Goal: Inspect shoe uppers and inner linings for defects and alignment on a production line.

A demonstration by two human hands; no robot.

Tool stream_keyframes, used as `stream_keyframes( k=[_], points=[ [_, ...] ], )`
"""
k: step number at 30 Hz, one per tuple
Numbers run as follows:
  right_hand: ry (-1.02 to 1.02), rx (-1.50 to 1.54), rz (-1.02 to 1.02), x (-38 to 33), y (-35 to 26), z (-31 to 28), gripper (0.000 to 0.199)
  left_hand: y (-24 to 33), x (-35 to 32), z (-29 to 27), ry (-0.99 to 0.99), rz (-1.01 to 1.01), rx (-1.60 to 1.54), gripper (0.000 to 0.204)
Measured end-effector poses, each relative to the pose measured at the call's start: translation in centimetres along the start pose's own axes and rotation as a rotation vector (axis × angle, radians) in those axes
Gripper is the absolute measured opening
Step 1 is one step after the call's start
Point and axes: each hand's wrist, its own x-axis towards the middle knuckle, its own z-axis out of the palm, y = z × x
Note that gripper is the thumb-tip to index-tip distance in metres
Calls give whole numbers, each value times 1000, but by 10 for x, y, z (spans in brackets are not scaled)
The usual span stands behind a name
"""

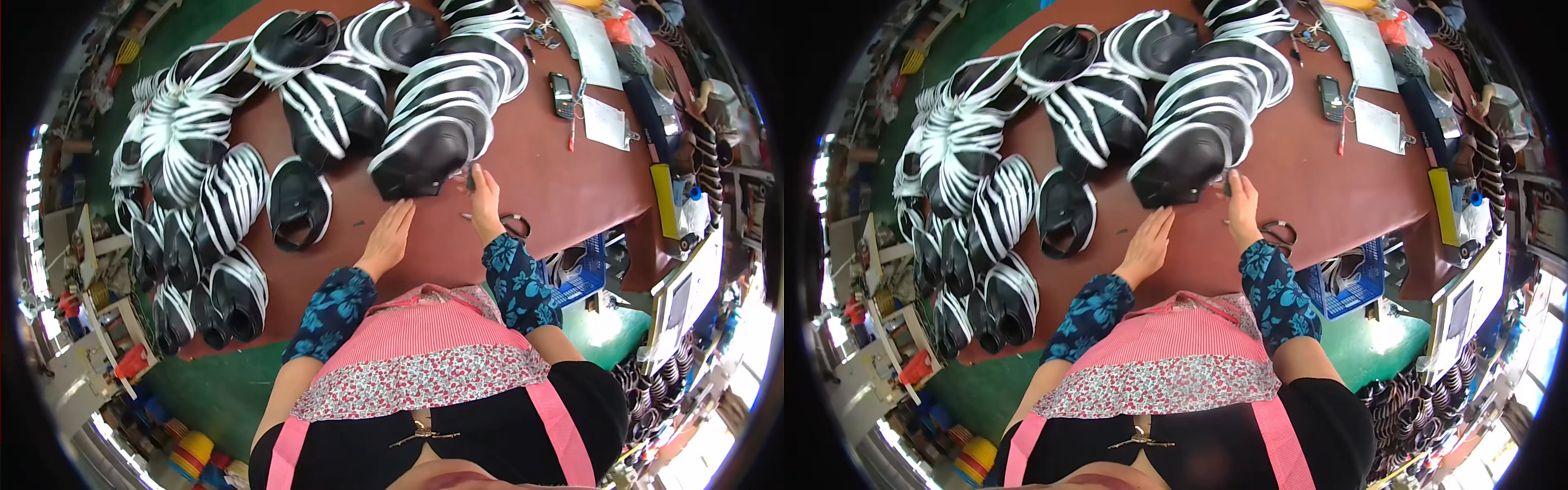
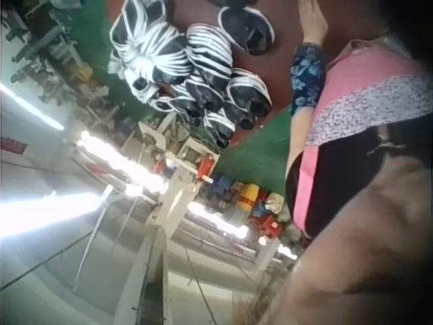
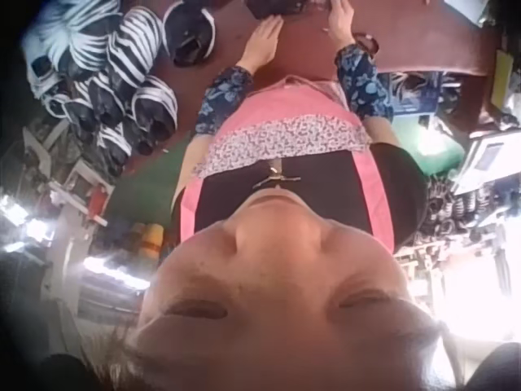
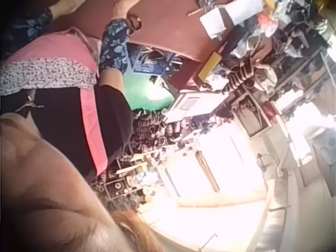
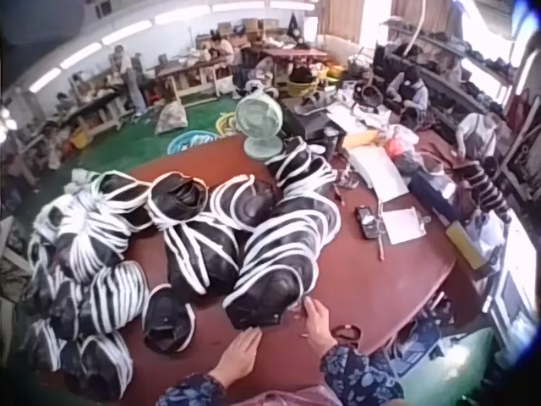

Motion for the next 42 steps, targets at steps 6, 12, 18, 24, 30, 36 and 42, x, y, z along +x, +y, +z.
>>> stream_keyframes(
  k=[6,12,18,24,30,36,42],
  points=[
    [42,128,-266,119,-23,-39,36,-39,86,45,-260,-220,120,76],
    [-59,611,111,202,-60,-22,38,-55,113,48,-282,-132,155,84],
    [-185,85,-377,148,-79,13,62,-51,130,52,-139,-32,280,81],
    [30,-220,-613,115,-93,56,65,-30,142,33,-305,-512,-223,78],
    [-30,-1,-377,59,-98,53,58,46,114,-97,-196,-714,-1180,69],
    [-466,71,292,-8,-41,52,54,108,18,-189,-480,-687,-1010,73],
    [-243,-449,1,19,119,15,52,72,-66,-43,-840,-841,-285,54]
  ],
)
